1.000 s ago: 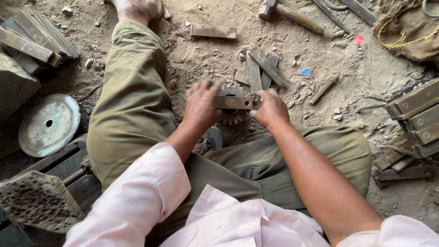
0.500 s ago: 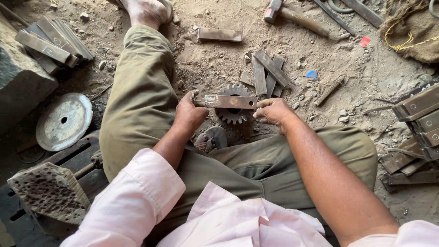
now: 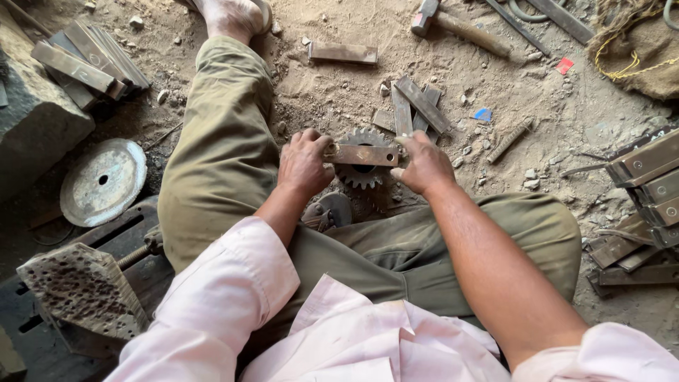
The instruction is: The person sits on the ground and repeatedly picks up rectangular metal bars and a toothed metal gear. They align the bars with the gear, seemingly checking fit or assembly, then place them back down. This cycle of picking up, aligning, and placing down is repeated multiple times.
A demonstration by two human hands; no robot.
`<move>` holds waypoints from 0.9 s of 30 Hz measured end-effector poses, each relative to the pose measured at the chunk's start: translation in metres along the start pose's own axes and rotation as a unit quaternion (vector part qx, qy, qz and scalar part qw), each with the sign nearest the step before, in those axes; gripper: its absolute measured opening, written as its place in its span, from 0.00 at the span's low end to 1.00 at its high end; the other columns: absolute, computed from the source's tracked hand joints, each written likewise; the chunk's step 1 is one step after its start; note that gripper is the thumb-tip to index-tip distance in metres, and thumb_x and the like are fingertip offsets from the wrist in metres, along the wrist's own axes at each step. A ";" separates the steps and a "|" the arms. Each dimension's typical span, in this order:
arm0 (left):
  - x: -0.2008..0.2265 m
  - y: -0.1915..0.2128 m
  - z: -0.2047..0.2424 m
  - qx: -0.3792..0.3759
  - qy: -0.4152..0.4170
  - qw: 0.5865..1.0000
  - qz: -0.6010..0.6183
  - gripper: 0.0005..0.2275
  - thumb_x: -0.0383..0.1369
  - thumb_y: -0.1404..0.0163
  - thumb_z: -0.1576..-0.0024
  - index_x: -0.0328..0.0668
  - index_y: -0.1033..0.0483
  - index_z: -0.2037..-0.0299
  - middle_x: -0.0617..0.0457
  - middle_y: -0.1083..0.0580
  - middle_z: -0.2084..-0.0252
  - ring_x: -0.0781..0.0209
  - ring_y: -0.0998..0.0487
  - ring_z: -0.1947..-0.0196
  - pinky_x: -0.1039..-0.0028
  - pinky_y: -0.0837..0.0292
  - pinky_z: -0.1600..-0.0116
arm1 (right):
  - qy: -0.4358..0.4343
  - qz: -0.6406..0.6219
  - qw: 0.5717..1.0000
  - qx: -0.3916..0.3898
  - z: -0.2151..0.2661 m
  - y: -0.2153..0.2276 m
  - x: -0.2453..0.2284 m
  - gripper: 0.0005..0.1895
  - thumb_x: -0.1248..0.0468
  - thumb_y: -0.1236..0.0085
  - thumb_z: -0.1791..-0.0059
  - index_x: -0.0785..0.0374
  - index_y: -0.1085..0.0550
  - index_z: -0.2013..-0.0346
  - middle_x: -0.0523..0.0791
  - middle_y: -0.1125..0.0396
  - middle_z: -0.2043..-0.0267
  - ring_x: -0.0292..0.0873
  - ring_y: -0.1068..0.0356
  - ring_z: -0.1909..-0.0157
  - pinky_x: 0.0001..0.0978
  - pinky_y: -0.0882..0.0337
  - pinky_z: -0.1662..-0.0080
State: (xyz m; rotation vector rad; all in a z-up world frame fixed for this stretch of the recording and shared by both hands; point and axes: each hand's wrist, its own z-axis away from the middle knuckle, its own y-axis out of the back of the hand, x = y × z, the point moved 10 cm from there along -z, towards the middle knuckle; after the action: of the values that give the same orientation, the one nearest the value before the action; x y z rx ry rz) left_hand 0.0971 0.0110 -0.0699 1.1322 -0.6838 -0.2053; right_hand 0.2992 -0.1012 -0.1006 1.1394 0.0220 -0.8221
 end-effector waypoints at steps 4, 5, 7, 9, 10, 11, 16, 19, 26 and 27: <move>0.012 0.005 -0.009 0.021 -0.062 0.997 -0.052 0.22 0.36 0.38 0.58 0.49 0.23 0.51 0.50 0.29 0.48 0.49 0.32 0.41 0.58 0.37 0.40 | 0.070 0.128 0.989 0.036 -0.002 0.007 -0.019 0.25 0.60 0.28 0.58 0.49 0.25 0.48 0.41 0.34 0.49 0.47 0.28 0.47 0.41 0.27 0.42; 0.015 0.005 -0.008 0.023 -0.077 0.995 -0.061 0.22 0.37 0.37 0.59 0.48 0.23 0.52 0.50 0.29 0.48 0.48 0.32 0.42 0.57 0.37 0.40 | 0.074 0.134 0.988 0.034 -0.002 0.005 -0.020 0.22 0.60 0.29 0.57 0.49 0.25 0.50 0.41 0.34 0.50 0.47 0.27 0.48 0.40 0.25 0.42; 0.020 0.004 -0.008 0.035 -0.094 0.994 -0.052 0.22 0.36 0.39 0.59 0.48 0.23 0.51 0.50 0.29 0.48 0.49 0.31 0.43 0.57 0.38 0.40 | 0.084 0.140 0.986 0.041 -0.004 0.003 -0.020 0.21 0.60 0.29 0.58 0.50 0.25 0.52 0.42 0.34 0.51 0.47 0.26 0.50 0.40 0.24 0.44; 0.025 0.003 -0.008 0.043 -0.108 0.992 -0.045 0.23 0.36 0.39 0.59 0.49 0.23 0.50 0.50 0.29 0.48 0.48 0.31 0.43 0.56 0.38 0.41 | 0.097 0.143 0.983 0.056 -0.004 0.005 -0.021 0.24 0.59 0.27 0.60 0.52 0.26 0.51 0.44 0.35 0.52 0.49 0.27 0.52 0.42 0.24 0.48; 0.027 0.003 -0.008 0.045 -0.114 0.992 -0.041 0.24 0.36 0.39 0.60 0.49 0.23 0.50 0.49 0.29 0.48 0.48 0.31 0.44 0.56 0.38 0.41 | 0.095 0.143 0.984 0.052 -0.005 0.004 -0.020 0.23 0.59 0.27 0.60 0.52 0.26 0.52 0.44 0.34 0.52 0.49 0.26 0.52 0.42 0.24 0.47; 0.030 0.003 -0.009 0.047 -0.120 0.991 -0.037 0.24 0.36 0.39 0.61 0.49 0.23 0.50 0.49 0.29 0.48 0.47 0.31 0.44 0.55 0.38 0.41 | 0.092 0.144 0.984 0.048 -0.005 0.003 -0.019 0.22 0.59 0.28 0.59 0.53 0.26 0.53 0.44 0.34 0.53 0.48 0.26 0.53 0.41 0.23 0.47; 0.036 -0.001 -0.012 0.042 -0.134 0.988 -0.069 0.23 0.37 0.38 0.60 0.46 0.22 0.51 0.49 0.30 0.47 0.48 0.32 0.43 0.56 0.38 0.40 | 0.097 0.157 0.981 0.051 -0.007 0.001 -0.019 0.22 0.57 0.26 0.59 0.52 0.25 0.54 0.43 0.34 0.53 0.46 0.26 0.53 0.40 0.23 0.48; 0.037 -0.002 -0.014 0.038 -0.135 0.987 -0.083 0.23 0.38 0.38 0.60 0.44 0.22 0.52 0.48 0.30 0.46 0.48 0.32 0.42 0.56 0.38 0.40 | 0.101 0.139 0.984 0.050 -0.009 -0.002 -0.018 0.24 0.55 0.24 0.61 0.51 0.25 0.53 0.42 0.33 0.53 0.44 0.26 0.53 0.37 0.23 0.46; 0.041 0.003 -0.016 0.044 -0.129 0.988 -0.073 0.21 0.38 0.38 0.61 0.44 0.19 0.56 0.47 0.31 0.46 0.47 0.33 0.42 0.57 0.38 0.41 | 0.099 0.134 0.984 0.058 -0.012 -0.003 -0.013 0.24 0.54 0.22 0.63 0.49 0.22 0.55 0.41 0.32 0.53 0.44 0.27 0.52 0.38 0.25 0.45; 0.041 0.003 -0.016 0.043 -0.128 0.988 -0.070 0.20 0.38 0.37 0.61 0.44 0.19 0.57 0.47 0.31 0.46 0.47 0.33 0.42 0.56 0.38 0.41 | 0.099 0.133 0.984 0.059 -0.011 -0.004 -0.013 0.25 0.54 0.22 0.63 0.49 0.22 0.54 0.41 0.32 0.52 0.44 0.27 0.52 0.38 0.25 0.45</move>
State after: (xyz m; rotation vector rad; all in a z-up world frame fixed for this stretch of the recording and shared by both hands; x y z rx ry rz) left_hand 0.1380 0.0047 -0.0546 1.2508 -0.8472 -0.4499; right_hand 0.2922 -0.0853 -0.1033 1.3001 -0.0147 -0.4758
